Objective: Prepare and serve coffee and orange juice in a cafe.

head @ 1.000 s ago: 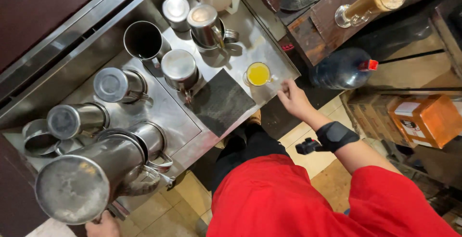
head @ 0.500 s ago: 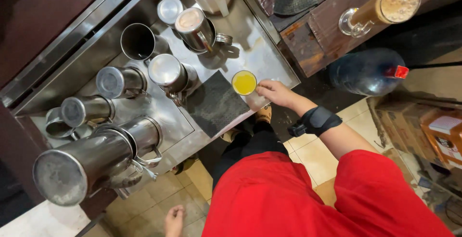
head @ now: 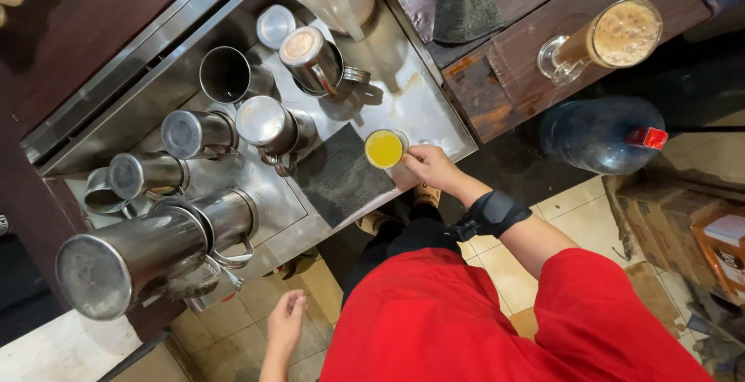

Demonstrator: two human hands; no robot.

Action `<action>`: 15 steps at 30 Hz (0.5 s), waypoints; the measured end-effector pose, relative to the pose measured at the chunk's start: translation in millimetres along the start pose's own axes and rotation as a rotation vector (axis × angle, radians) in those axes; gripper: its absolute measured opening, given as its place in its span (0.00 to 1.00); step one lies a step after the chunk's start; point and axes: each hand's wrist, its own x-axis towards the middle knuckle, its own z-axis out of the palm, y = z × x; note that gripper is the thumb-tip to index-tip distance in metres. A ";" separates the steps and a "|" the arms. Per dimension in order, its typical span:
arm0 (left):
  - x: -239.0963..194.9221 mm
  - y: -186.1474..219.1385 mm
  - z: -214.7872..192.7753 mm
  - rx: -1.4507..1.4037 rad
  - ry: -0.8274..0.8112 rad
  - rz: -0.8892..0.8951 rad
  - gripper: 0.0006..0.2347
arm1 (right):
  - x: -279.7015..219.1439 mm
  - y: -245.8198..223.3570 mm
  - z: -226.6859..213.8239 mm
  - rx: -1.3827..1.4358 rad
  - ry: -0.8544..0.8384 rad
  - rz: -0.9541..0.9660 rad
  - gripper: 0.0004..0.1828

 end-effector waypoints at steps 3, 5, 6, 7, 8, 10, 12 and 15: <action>3.3 47.8 6.0 0.099 0.011 0.053 0.11 | -5.9 -4.7 -6.6 -0.006 0.001 -0.050 0.14; 2.9 83.3 10.7 0.122 0.009 0.076 0.11 | -12.6 -1.2 -9.6 -0.012 -0.007 -0.040 0.14; 2.4 101.0 13.1 0.147 0.006 0.102 0.11 | -16.6 0.4 -11.4 -0.016 -0.012 -0.029 0.14; 3.1 119.4 16.0 0.143 0.003 0.102 0.11 | -21.3 1.4 -14.9 -0.021 -0.012 -0.029 0.14; 3.7 137.6 18.5 0.169 0.000 0.137 0.11 | -26.2 2.1 -18.2 -0.041 -0.011 -0.017 0.15; 6.3 172.0 25.5 0.189 -0.007 0.173 0.11 | -38.5 -6.1 -28.0 -0.068 -0.009 -0.004 0.15; 9.9 204.3 34.8 0.286 -0.001 0.331 0.11 | -53.6 -24.2 -41.1 -0.054 0.008 0.018 0.12; 16.4 260.8 57.0 0.309 -0.030 0.518 0.09 | -80.0 -37.2 -56.9 -0.043 0.049 0.018 0.09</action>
